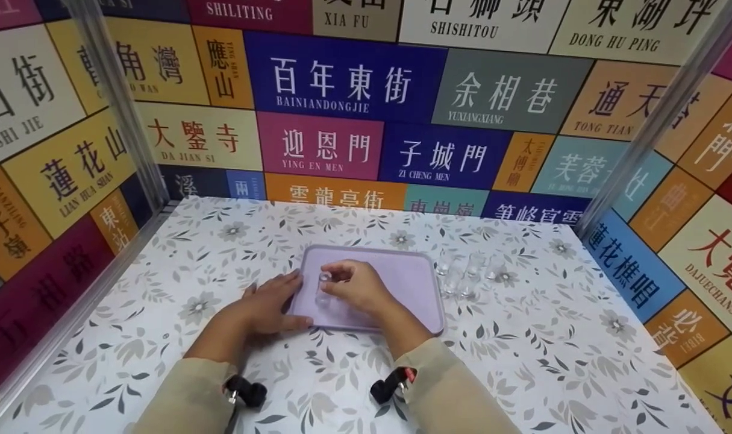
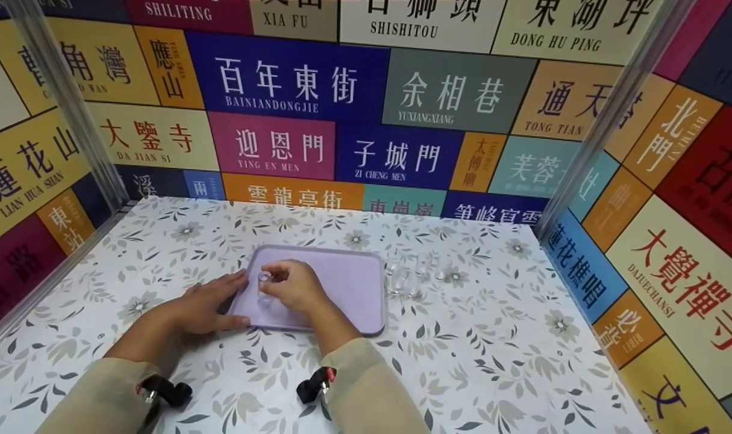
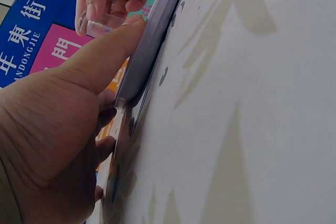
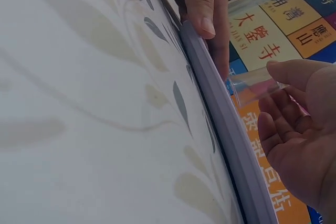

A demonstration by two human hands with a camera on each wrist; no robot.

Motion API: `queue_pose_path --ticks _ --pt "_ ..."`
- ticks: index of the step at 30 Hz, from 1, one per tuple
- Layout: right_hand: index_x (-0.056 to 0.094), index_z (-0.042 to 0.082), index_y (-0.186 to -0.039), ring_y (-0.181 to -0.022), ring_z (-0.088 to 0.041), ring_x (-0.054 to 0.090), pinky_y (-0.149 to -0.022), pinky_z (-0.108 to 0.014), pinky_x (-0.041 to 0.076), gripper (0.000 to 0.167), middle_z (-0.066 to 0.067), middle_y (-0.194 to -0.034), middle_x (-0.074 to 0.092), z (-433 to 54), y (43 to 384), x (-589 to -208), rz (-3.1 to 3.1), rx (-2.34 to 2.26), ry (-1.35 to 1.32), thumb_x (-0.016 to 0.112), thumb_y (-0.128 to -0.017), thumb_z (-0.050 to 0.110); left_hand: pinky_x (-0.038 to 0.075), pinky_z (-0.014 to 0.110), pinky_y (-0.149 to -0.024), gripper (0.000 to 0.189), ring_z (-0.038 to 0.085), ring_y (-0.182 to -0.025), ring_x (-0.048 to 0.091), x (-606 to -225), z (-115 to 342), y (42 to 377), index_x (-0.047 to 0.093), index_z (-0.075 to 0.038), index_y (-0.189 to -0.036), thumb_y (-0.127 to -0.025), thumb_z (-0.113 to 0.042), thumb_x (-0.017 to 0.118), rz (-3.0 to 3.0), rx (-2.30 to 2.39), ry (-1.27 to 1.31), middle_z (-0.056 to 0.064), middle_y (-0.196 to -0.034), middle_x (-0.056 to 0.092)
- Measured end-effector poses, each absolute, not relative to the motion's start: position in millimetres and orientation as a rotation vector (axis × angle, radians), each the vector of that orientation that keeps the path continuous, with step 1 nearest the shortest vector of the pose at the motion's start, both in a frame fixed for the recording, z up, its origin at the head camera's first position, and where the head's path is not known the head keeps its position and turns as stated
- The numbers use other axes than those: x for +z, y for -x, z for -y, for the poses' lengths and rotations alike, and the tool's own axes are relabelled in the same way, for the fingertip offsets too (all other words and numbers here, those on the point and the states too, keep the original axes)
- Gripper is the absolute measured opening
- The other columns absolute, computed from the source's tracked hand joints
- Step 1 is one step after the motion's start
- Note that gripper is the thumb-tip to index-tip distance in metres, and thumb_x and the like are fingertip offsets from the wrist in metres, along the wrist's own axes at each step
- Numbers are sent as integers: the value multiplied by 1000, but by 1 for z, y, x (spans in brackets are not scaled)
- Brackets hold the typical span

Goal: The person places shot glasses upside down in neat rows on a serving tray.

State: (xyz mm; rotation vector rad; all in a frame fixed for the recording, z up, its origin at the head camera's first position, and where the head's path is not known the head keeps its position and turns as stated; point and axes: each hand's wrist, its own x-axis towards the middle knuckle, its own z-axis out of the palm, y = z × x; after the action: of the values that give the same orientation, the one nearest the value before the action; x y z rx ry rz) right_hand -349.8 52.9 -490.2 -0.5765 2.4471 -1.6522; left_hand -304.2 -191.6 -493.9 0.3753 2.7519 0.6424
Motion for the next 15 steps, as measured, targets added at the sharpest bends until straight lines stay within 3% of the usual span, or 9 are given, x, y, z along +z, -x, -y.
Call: queue_pose_path --ticks 15 --pt "76 3 -128 -101 -15 71 -87 -22 59 42 -10 -116 79 -53 348 -498 -2400 -1633 589 86 -88 12 -1 76 -132 112 34 -170 11 -491 193 302 21 -25 -173 -87 -76 72 -2752 650 -401 -3 -183 13"
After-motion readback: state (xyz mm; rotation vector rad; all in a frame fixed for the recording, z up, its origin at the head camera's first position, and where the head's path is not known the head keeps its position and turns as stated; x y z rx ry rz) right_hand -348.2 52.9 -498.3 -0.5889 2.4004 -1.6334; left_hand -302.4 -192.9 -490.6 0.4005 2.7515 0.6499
